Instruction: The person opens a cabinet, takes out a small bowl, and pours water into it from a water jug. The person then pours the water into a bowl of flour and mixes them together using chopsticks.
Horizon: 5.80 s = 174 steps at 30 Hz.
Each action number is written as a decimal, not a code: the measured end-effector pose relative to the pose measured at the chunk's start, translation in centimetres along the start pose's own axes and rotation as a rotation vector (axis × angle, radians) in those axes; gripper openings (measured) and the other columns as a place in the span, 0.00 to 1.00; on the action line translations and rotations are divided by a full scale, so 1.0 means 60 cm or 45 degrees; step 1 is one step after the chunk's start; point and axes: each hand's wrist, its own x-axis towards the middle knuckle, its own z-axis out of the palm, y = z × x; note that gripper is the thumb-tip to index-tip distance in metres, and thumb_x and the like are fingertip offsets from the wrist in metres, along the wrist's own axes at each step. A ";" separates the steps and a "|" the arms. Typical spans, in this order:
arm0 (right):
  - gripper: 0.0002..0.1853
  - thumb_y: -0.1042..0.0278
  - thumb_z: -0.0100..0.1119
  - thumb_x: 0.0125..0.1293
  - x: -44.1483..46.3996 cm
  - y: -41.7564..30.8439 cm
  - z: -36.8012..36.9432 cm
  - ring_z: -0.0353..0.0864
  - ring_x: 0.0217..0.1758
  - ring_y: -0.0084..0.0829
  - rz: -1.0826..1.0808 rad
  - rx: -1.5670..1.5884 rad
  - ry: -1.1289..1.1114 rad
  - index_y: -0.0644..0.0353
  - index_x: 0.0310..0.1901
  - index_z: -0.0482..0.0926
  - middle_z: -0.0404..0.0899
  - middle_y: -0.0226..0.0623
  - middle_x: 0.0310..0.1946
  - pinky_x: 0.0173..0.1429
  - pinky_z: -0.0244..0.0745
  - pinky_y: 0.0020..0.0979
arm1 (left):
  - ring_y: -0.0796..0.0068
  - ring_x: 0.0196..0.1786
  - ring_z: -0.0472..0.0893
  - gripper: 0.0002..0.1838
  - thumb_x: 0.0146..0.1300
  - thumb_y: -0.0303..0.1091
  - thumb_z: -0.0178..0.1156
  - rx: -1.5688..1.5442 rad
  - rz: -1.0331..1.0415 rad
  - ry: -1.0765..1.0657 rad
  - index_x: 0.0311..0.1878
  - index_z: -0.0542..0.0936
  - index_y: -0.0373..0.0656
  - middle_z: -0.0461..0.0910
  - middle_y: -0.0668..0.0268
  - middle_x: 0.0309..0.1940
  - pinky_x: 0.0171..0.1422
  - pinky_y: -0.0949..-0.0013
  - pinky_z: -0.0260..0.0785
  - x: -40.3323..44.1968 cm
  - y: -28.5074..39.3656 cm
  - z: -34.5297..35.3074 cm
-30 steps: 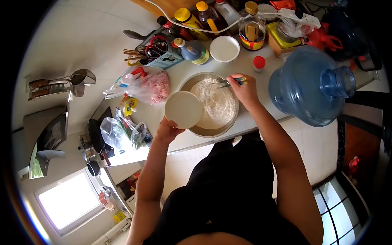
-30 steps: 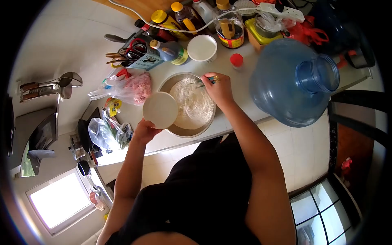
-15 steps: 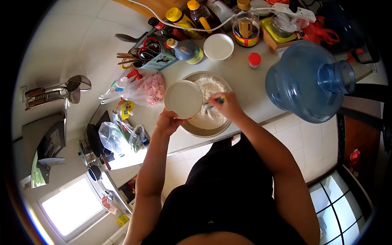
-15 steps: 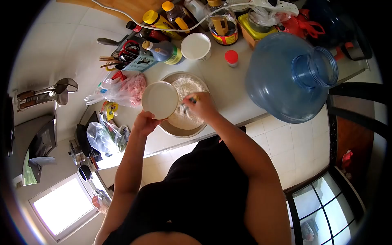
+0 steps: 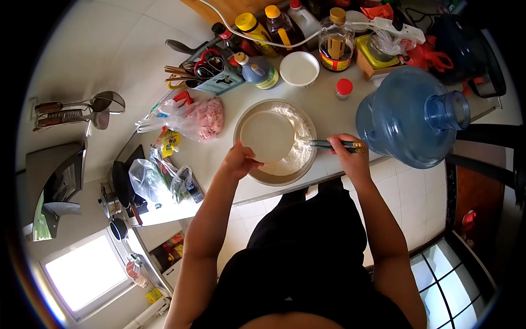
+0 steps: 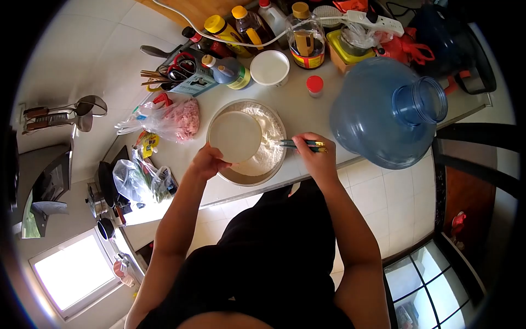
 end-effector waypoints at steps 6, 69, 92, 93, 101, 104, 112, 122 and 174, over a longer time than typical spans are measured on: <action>0.08 0.71 0.60 0.62 0.000 0.000 -0.008 0.80 0.28 0.23 0.019 -0.063 -0.054 0.69 0.36 0.80 0.81 0.35 0.28 0.35 0.76 0.21 | 0.61 0.33 0.81 0.37 0.40 0.17 0.50 0.066 -0.074 -0.032 0.62 0.64 0.45 0.76 0.57 0.41 0.29 0.65 0.80 -0.025 -0.027 -0.004; 0.07 0.70 0.66 0.54 0.049 0.055 0.096 0.78 0.21 0.26 -0.220 -0.199 -0.251 0.65 0.30 0.82 0.80 0.37 0.21 0.28 0.72 0.26 | 0.48 0.40 0.81 0.29 0.44 0.22 0.48 -0.175 0.161 0.209 0.55 0.67 0.32 0.76 0.51 0.45 0.43 0.58 0.82 -0.068 0.003 -0.058; 0.06 0.70 0.66 0.53 0.017 0.025 0.065 0.82 0.27 0.28 -0.202 -0.169 -0.530 0.62 0.30 0.83 0.82 0.39 0.24 0.35 0.75 0.28 | 0.46 0.39 0.82 0.31 0.42 0.22 0.52 -0.097 0.074 0.114 0.56 0.67 0.32 0.78 0.50 0.44 0.33 0.67 0.82 -0.070 0.009 -0.062; 0.06 0.69 0.67 0.52 0.015 0.031 0.067 0.82 0.28 0.32 -0.189 -0.158 -0.605 0.60 0.29 0.82 0.82 0.39 0.24 0.35 0.75 0.29 | 0.51 0.37 0.82 0.31 0.43 0.21 0.50 -0.052 0.067 0.171 0.57 0.67 0.35 0.78 0.53 0.42 0.32 0.68 0.82 -0.074 0.007 -0.055; 0.07 0.69 0.67 0.52 0.054 0.064 0.133 0.82 0.24 0.31 -0.259 -0.019 -0.353 0.64 0.29 0.81 0.81 0.41 0.23 0.31 0.75 0.28 | 0.52 0.35 0.83 0.34 0.40 0.22 0.53 0.044 -0.002 0.112 0.59 0.66 0.38 0.79 0.53 0.40 0.30 0.67 0.82 -0.085 -0.011 -0.053; 0.07 0.69 0.67 0.53 0.080 0.048 0.101 0.81 0.24 0.30 -0.272 -0.106 -0.110 0.64 0.29 0.81 0.81 0.42 0.22 0.31 0.74 0.27 | 0.61 0.32 0.83 0.31 0.43 0.21 0.49 0.096 -0.010 0.167 0.57 0.67 0.38 0.78 0.56 0.39 0.27 0.72 0.80 -0.087 -0.009 -0.038; 0.07 0.69 0.67 0.53 0.104 0.059 0.172 0.79 0.22 0.27 -0.367 -0.041 0.045 0.64 0.30 0.82 0.81 0.41 0.22 0.30 0.73 0.27 | 0.55 0.37 0.83 0.31 0.45 0.21 0.47 -0.017 0.105 0.295 0.59 0.65 0.41 0.75 0.54 0.45 0.34 0.66 0.82 -0.053 0.003 -0.021; 0.05 0.74 0.66 0.54 -0.009 0.020 0.050 0.81 0.27 0.28 -0.303 -0.168 -0.139 0.64 0.31 0.82 0.82 0.40 0.26 0.34 0.74 0.26 | 0.48 0.34 0.82 0.34 0.47 0.20 0.46 0.073 0.039 0.278 0.63 0.60 0.44 0.72 0.50 0.48 0.32 0.62 0.81 -0.012 0.030 -0.025; 0.05 0.72 0.66 0.54 0.048 0.006 0.085 0.80 0.24 0.27 -0.320 -0.495 -0.708 0.64 0.30 0.81 0.81 0.39 0.22 0.31 0.74 0.27 | 0.65 0.31 0.83 0.37 0.41 0.20 0.50 0.167 0.091 0.202 0.63 0.63 0.42 0.78 0.56 0.40 0.23 0.71 0.77 -0.120 -0.044 -0.088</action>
